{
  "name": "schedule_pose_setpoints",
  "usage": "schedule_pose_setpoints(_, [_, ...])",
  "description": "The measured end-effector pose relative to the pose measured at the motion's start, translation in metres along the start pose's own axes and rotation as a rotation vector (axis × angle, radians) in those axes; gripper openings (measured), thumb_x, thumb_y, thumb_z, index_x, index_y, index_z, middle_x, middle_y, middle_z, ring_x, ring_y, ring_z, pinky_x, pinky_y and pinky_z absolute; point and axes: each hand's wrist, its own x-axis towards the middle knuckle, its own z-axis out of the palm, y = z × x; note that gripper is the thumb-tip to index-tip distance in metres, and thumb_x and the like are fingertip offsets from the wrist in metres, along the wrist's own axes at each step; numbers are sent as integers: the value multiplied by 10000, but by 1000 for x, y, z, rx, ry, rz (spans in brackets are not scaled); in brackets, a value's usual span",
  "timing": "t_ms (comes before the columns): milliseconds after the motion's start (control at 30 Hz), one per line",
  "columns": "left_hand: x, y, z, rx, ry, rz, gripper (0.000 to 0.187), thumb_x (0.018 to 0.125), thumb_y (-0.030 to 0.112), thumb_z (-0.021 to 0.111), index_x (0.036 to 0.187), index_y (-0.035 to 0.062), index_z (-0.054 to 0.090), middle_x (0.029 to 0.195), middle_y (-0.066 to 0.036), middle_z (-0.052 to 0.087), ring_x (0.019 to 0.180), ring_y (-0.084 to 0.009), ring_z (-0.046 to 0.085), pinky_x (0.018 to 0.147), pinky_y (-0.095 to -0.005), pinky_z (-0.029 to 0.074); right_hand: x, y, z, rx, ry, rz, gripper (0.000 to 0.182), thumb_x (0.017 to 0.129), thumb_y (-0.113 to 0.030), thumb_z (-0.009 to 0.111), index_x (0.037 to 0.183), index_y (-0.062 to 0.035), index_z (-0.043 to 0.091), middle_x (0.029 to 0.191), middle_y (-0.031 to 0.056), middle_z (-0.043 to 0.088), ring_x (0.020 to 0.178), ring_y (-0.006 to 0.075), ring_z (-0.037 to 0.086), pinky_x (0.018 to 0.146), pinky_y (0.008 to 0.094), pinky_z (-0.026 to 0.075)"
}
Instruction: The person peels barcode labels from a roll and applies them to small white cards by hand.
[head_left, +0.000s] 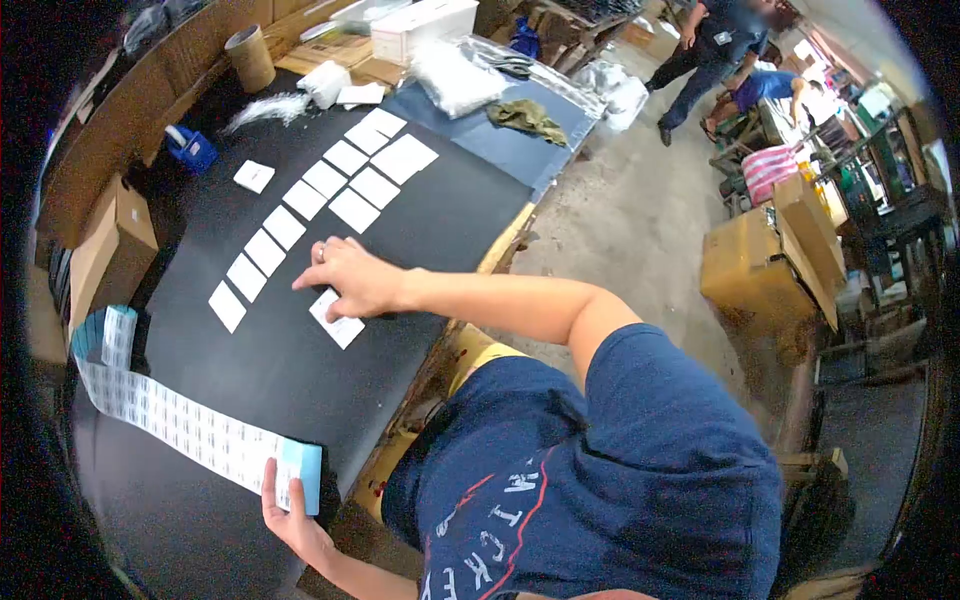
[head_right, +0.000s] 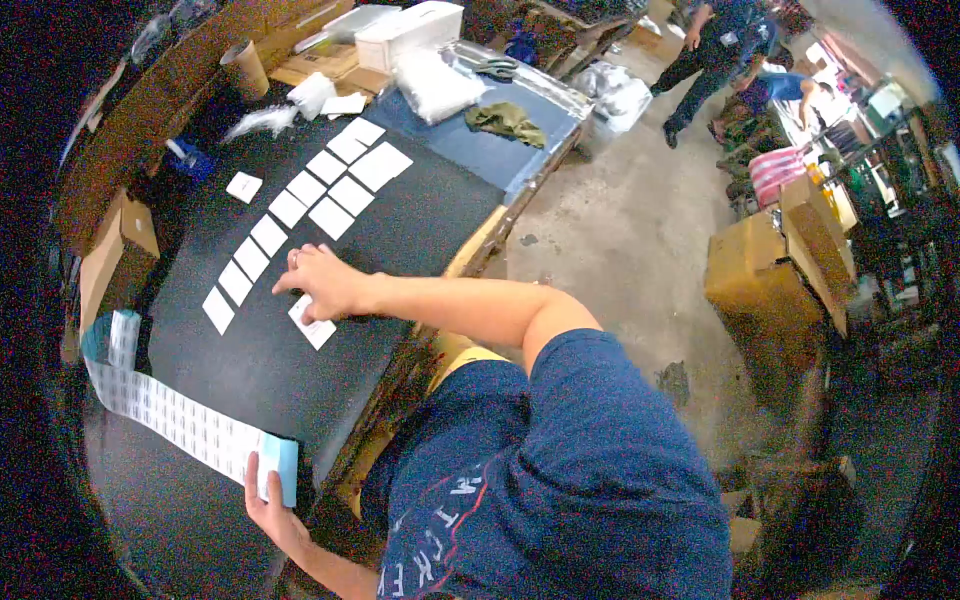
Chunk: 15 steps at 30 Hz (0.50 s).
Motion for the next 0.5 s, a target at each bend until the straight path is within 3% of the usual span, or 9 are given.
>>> schedule_pose_setpoints(100, [1, -2, -1, 42, -8, 39, 423, 831, -87, 587, 1248, -37, 542, 1197, -151, 560, 1022, -195, 559, 927, -326, 439, -10, 2, 9, 48, 98, -67, 342, 608, -247, 804, 922, -157, 703, 972, 83, 512, 986, 283, 463, 837, 423, 378])
schedule_pose_setpoints(133, [3, -2, 0, 59, 7, 48, 423, 832, -79, 593, 1250, -32, 543, 1202, -152, 558, 1026, -195, 556, 928, -328, 439, -17, -4, 4, 14, 81, -45, 303, 670, -218, 772, 947, -125, 693, 976, 68, 506, 974, 262, 461, 842, 396, 365])
schedule_pose_setpoints(233, [1, -3, 0, 107, 14, 49, 396, 857, -8, 600, 1249, -10, 550, 1238, -149, 537, 1066, -213, 539, 949, -341, 424, -25, -5, 9, 3, 148, -80, 264, 703, -224, 747, 941, -124, 697, 978, 62, 508, 981, 256, 461, 842, 393, 356])
schedule_pose_setpoints(333, [3, -9, -4, 87, -1, 43, 377, 876, 57, 608, 1245, 0, 555, 1275, -138, 515, 1094, -227, 526, 962, -344, 413, -30, -8, 14, -145, 241, -140, 252, 722, -240, 729, 941, -119, 703, 994, 63, 517, 992, 251, 462, 846, 387, 351])
schedule_pose_setpoints(400, [2, -11, -5, 161, 13, 155, 375, 881, 72, 606, 1247, 2, 555, 1281, -134, 513, 1099, -225, 523, 962, -345, 416, -32, -10, 16, -177, 259, -141, 249, 733, -252, 717, 940, -113, 708, 1001, 66, 524, 1000, 247, 462, 850, 382, 346])
schedule_pose_setpoints(500, [2, -12, -5, 82, 11, 92, 379, 883, 80, 603, 1253, 9, 554, 1289, -129, 510, 1114, -223, 516, 970, -351, 411, -31, -11, 17, -209, 310, -134, 249, 721, -244, 728, 933, -115, 708, 972, 67, 521, 986, 243, 460, 853, 382, 342])
